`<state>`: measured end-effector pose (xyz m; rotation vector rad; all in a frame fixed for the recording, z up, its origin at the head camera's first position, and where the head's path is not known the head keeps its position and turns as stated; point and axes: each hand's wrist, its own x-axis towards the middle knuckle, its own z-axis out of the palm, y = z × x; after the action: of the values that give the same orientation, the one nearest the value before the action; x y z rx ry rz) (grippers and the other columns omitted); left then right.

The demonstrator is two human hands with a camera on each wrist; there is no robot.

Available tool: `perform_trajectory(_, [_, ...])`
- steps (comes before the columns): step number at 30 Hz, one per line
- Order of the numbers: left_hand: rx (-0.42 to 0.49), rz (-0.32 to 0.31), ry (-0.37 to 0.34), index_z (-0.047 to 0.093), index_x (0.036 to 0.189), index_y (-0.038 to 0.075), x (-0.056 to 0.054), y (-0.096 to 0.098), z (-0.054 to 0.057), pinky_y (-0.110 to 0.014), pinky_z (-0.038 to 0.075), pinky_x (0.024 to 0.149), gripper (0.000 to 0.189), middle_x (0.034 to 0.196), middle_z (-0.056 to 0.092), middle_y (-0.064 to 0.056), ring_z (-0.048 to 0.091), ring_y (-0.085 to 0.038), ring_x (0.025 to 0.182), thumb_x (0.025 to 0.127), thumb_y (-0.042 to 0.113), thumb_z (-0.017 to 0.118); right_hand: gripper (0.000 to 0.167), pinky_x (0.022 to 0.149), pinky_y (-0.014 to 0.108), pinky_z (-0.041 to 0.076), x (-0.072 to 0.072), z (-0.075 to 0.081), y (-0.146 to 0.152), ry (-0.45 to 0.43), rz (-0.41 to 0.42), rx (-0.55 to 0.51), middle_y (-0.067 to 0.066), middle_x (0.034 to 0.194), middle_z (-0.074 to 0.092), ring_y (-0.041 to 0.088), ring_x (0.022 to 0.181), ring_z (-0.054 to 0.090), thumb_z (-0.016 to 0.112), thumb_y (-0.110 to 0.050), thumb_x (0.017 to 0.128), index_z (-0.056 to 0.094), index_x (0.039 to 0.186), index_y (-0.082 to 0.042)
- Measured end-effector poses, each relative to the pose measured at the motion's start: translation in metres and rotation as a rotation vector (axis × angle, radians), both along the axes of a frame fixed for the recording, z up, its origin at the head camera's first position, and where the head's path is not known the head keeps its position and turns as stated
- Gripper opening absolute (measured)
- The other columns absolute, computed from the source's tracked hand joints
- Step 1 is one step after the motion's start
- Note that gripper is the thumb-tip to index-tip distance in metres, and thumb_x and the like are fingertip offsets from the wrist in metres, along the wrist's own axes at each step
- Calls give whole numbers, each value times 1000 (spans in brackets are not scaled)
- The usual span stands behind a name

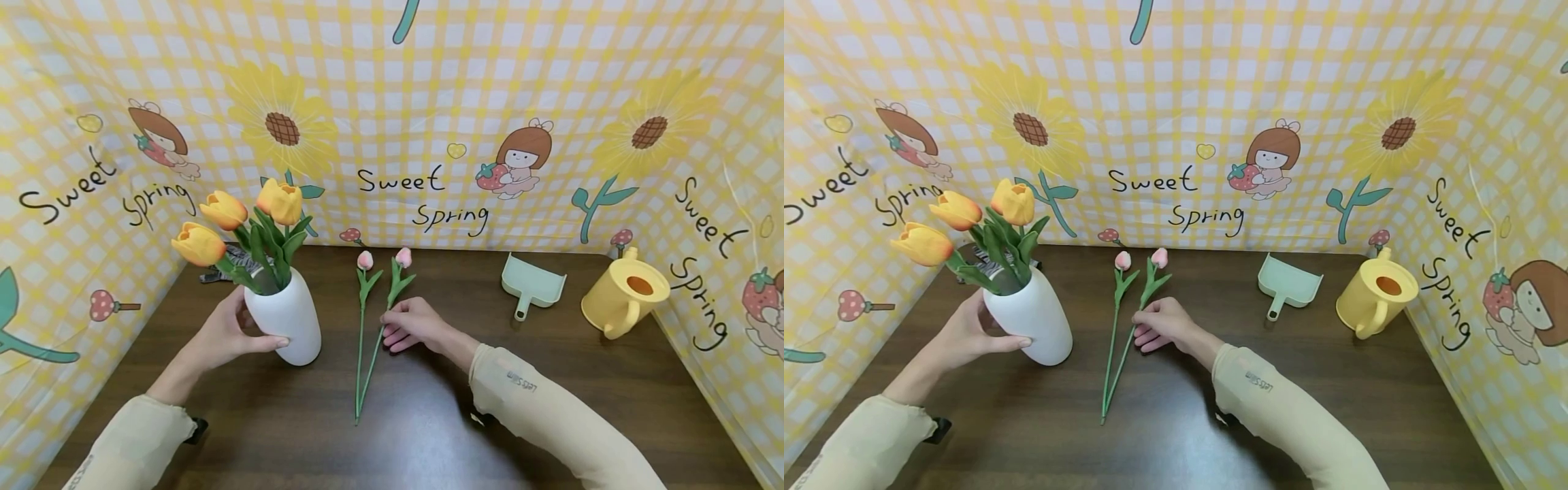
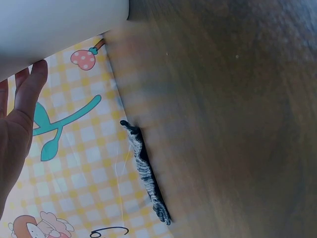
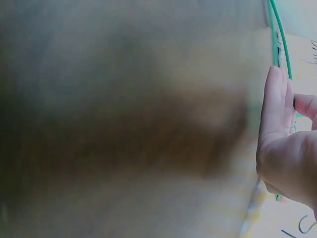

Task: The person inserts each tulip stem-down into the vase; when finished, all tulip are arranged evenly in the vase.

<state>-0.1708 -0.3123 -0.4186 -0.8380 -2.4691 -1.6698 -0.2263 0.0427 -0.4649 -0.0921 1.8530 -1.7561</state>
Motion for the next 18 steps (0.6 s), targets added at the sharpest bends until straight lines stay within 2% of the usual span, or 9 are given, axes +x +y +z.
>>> perform_trajectory(8, [8,-7,3,43,141,5,0,-1,1,-38,63,76,90,128,61,-10,70,-17,104,67,-11,90,29,65,42,63,-5,28,23,38,-21,-37,14,80,69,23,68,72,62,-9,94,58,113,11])
perform_trajectory(18, [8,-18,9,42,142,5,-1,-1,0,-36,63,75,90,127,60,-10,70,-17,104,68,-12,89,14,68,44,63,9,60,49,85,0,-85,16,85,71,26,73,73,64,-10,93,63,102,1])
